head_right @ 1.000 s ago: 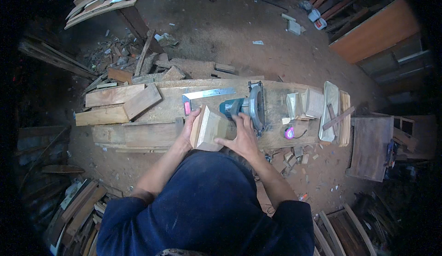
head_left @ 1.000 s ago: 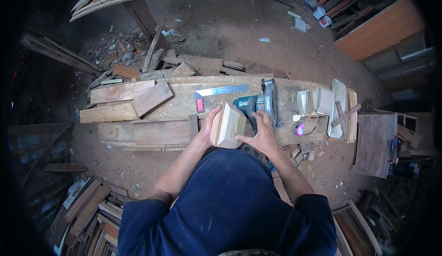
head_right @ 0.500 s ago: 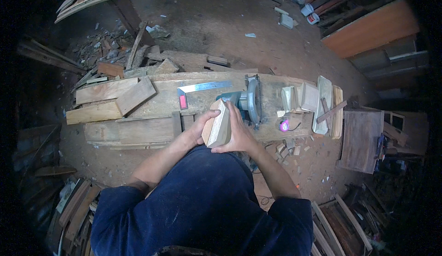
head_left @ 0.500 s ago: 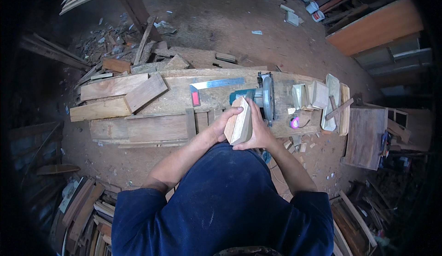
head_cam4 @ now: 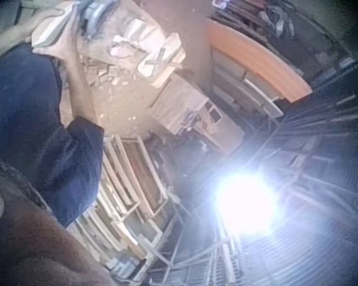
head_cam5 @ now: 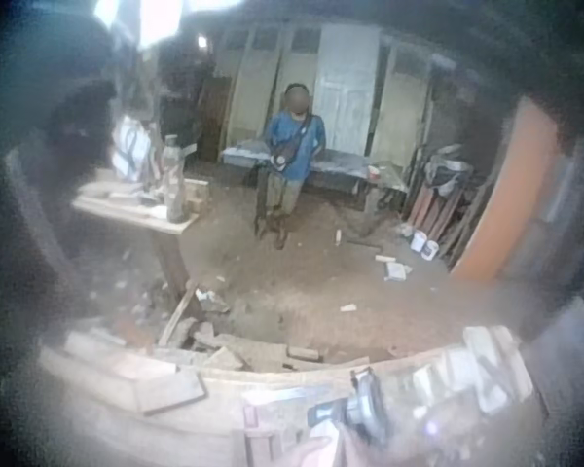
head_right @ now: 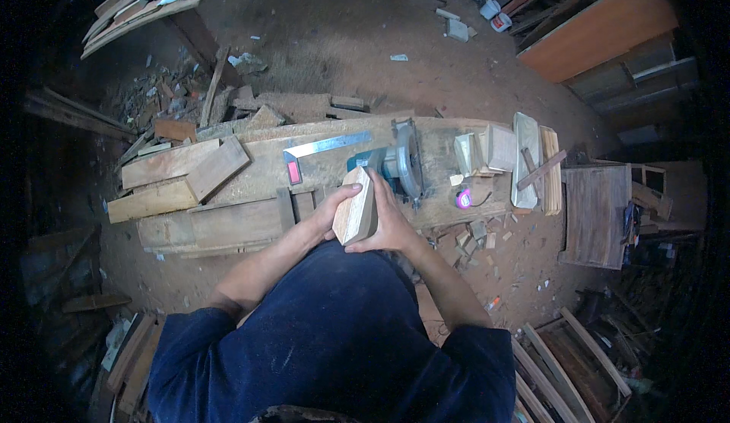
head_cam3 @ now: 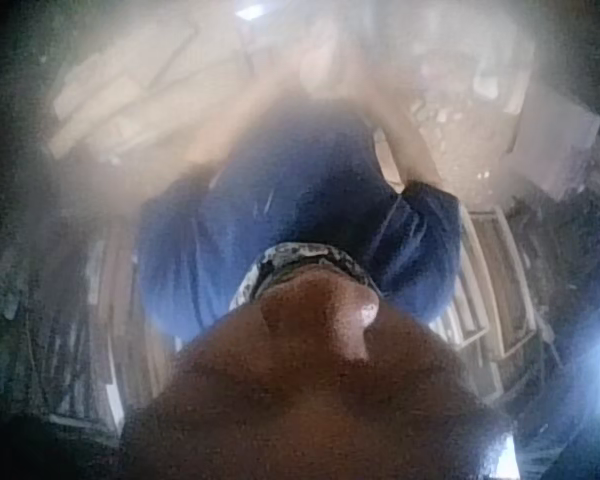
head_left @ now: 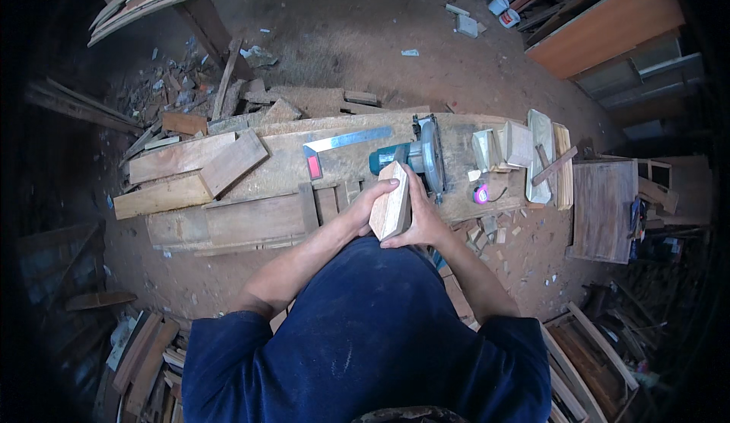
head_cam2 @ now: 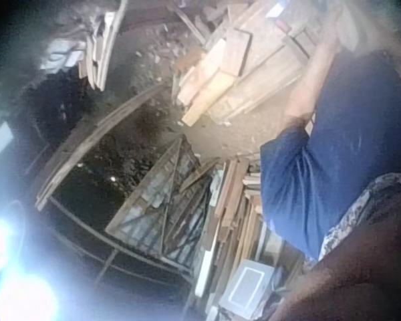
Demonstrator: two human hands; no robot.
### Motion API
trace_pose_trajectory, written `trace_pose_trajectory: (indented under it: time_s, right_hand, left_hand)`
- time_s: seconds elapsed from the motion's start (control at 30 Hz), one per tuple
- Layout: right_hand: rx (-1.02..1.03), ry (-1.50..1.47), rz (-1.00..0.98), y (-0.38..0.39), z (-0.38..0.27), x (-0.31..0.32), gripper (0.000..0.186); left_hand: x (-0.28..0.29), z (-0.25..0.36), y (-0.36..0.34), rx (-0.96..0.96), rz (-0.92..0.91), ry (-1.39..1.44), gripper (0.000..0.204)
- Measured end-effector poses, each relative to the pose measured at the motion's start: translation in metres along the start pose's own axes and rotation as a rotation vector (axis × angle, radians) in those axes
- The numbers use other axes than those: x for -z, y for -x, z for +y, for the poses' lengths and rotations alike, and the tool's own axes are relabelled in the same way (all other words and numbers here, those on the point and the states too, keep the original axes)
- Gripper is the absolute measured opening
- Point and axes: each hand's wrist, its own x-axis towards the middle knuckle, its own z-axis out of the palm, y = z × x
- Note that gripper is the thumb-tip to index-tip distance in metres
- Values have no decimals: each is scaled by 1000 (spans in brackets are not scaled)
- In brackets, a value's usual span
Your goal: The person uses a circular saw to cut a wooden plank on a workbench, then uses a hand planer to smooth the cut edge. The person handles the wood pieces and tools directly, stacking the finished pieces on the bench.
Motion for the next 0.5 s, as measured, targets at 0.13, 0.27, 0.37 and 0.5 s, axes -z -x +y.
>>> trace_pose_trajectory:
  time_s: [0.13,0.27,0.37,0.5]
  right_hand:
    - [-38,72,-3,19,-6,1,159]
    - [-121,-941,93,36,-17,-26,140]
    - [-188,-989,148,40,-15,-35,128]
    - [-228,-1010,185,48,-11,-42,116]
  left_hand:
    - [-7,1,7,-361,149,-213,77]
    - [-32,6,23,-614,147,-580,82]
    - [-36,1,24,-754,242,-842,85]
    - [-48,-2,26,-811,352,-876,87]
